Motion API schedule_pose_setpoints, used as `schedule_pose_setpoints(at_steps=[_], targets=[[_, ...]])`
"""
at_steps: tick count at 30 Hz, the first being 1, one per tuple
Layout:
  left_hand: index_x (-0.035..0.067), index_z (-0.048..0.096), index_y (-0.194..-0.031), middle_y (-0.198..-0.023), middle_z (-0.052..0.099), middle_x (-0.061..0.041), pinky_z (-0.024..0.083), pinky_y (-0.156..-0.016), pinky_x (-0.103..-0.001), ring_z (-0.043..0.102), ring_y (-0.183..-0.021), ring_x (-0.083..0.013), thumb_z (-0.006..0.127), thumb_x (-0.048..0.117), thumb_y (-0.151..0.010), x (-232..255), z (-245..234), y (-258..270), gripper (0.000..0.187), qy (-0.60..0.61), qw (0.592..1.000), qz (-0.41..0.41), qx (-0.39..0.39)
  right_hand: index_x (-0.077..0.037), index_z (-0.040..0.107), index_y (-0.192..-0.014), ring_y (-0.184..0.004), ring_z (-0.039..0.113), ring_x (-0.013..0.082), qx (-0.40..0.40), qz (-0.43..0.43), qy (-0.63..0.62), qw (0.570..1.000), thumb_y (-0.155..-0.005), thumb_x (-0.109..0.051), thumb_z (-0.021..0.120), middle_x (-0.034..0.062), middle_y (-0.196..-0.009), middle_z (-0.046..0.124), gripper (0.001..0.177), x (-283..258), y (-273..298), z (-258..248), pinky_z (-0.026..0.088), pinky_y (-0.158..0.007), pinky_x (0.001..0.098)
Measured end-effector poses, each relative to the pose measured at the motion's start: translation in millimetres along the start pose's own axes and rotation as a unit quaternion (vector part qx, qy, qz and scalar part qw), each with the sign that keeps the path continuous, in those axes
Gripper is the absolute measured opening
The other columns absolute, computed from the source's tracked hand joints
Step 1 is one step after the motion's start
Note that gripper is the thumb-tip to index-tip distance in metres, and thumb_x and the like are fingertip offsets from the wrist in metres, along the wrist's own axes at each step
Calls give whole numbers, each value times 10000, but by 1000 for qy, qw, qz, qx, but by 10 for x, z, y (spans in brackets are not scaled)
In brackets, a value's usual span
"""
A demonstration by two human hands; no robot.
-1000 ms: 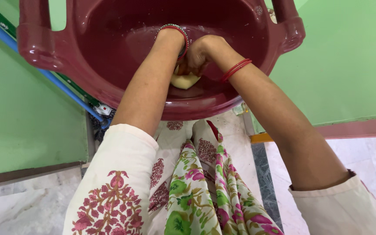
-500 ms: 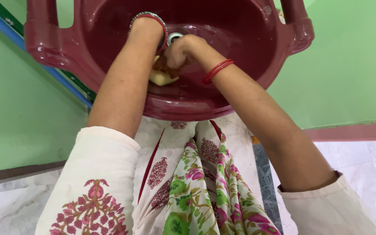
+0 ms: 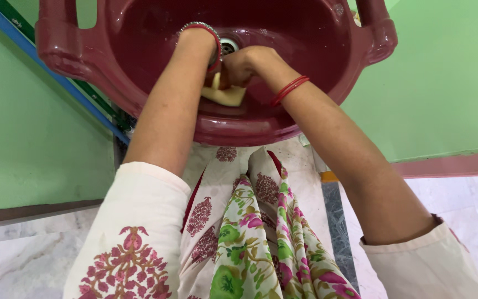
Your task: The person applies cleaning powder to a sponge and scrubs a maroon pedestal sink. They wipe the basin, rim, and faucet area with the sponge, then rinse the sponge under running water and continue wiping the sink surfaces.
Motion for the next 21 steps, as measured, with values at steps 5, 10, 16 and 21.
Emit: schedule_pose_setpoints(at_steps=[5,10,16,21], targets=[[66,753,-1240,-1250,721,-206,571,-938,-489,710,-1128,-373,740,140,-786,355,122,20,461,10,1000,16,-11,-113,753,-1269,-1006,703,319,1,66,44,997,-962,-289,674,143,-1167,760,362,602,-89,80,558,-879,470],[61,760,-1230,-1240,724,-208,574,-928,-489,714,-1118,-376,738,138,-782,669,158,101,455,10,999,27,-20,-105,747,-1258,-1072,694,338,25,51,84,995,-947,-270,664,166,-1208,746,362,928,-159,90,545,-915,464],[40,769,-1212,-1191,769,-213,603,-887,-490,757,-1064,-380,679,86,-782,749,272,146,442,-17,998,61,-20,-65,743,-1244,-1124,712,355,22,62,106,992,-932,-224,641,202,-1250,740,365,982,-79,262,564,-923,459],[93,740,-1253,-1240,729,-155,559,-942,-471,707,-1107,-346,666,187,-831,684,420,130,439,12,998,63,-13,-51,702,-1265,-1130,714,356,-10,57,75,995,-936,-190,579,199,-1272,727,377,810,-50,333,563,-948,469]])
Point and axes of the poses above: each hand's wrist, its own y-axis away from the middle knuckle, its own z-axis out of the palm, x = y × z, the point moved 10 cm from there along -y, towards the middle knuckle
